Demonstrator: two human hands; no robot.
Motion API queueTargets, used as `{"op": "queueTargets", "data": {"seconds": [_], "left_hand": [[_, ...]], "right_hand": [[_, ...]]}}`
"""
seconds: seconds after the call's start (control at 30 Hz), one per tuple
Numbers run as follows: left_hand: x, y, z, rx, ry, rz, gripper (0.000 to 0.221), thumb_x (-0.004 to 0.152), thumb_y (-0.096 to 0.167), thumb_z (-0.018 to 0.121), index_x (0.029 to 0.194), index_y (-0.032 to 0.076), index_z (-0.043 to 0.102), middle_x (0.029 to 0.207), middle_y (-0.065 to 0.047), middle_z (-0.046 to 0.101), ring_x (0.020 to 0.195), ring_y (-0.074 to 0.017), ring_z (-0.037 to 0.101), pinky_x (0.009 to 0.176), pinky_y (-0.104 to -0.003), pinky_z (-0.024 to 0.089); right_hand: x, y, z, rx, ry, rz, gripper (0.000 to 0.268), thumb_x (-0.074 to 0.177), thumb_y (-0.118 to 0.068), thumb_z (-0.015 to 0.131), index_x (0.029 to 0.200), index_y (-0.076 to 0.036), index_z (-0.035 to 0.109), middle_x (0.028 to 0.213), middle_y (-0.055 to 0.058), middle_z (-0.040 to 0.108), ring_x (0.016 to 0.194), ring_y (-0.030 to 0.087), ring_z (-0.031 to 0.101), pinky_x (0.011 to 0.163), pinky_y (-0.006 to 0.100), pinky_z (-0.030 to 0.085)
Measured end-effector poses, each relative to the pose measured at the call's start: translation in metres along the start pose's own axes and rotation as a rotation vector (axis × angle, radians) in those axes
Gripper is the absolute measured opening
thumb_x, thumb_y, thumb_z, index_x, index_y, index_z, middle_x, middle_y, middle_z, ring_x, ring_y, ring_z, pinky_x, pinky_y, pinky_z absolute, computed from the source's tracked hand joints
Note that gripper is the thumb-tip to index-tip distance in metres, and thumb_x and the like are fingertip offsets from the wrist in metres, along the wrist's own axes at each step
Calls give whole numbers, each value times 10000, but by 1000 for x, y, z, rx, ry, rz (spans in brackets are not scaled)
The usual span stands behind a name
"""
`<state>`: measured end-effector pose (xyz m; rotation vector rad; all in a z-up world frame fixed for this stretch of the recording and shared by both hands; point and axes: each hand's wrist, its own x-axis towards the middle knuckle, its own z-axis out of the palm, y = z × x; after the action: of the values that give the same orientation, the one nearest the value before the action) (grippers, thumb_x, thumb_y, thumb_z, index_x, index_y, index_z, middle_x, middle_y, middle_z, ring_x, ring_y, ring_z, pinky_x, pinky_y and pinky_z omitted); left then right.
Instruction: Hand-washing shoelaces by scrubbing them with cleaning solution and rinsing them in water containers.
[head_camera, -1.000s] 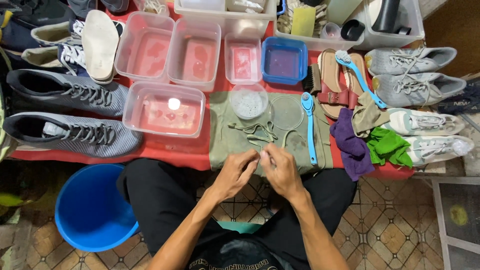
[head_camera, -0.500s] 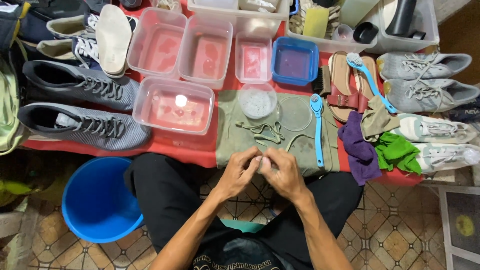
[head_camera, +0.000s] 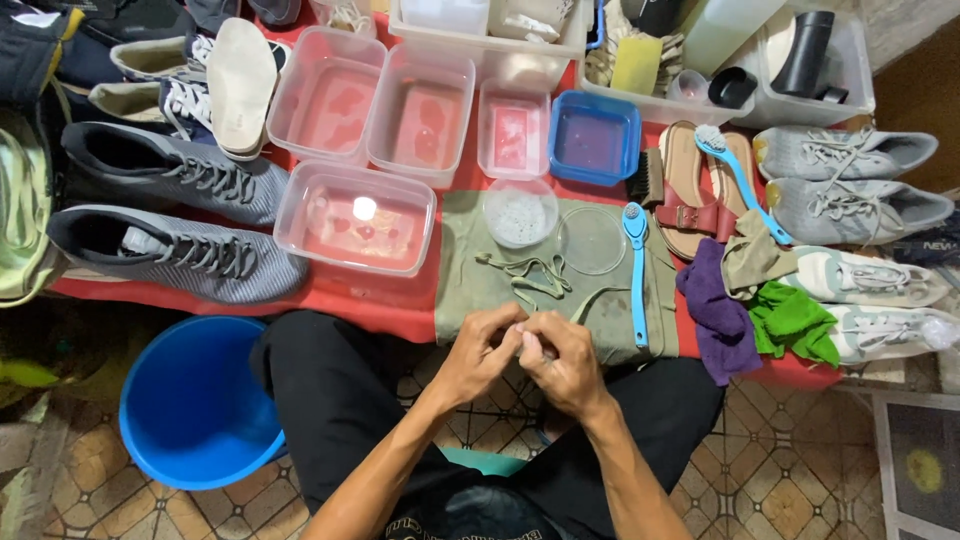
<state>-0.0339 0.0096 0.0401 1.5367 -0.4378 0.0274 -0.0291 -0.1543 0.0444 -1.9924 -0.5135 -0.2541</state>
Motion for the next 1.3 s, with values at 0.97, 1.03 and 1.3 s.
{"op": "queueTargets", "data": {"seconds": [0.97,1.03,1.3], "left_hand": [[10,13,3,-35,7,-37,262,1031,128,489,820,64,632,498,-60,394,471,-103,324,457,-272,321],[8,8,4,-70,-6,-33,289,1039,170,457,858,66,658,503,-74,356,487,-105,262,458,-290,320],[18,23,-3,-52,15,-18,267,1036,134,471,834,63,629,493,-53,354,481,-109,286,465,-289,311]], "right_hand": [[1,-1,-5,-72,80,-10,218,1000,-221,593,808,-126,630,548,63,500,499,228,521,567,302,495],[-8,4,4,39,34,-47,134,955,-179,637,840,-132,689,583,74,581,506,262,549,569,353,522],[10,-6,-6,15,39,17,171,967,-197,628,817,-122,662,532,55,489,464,212,515,520,314,488]]}}
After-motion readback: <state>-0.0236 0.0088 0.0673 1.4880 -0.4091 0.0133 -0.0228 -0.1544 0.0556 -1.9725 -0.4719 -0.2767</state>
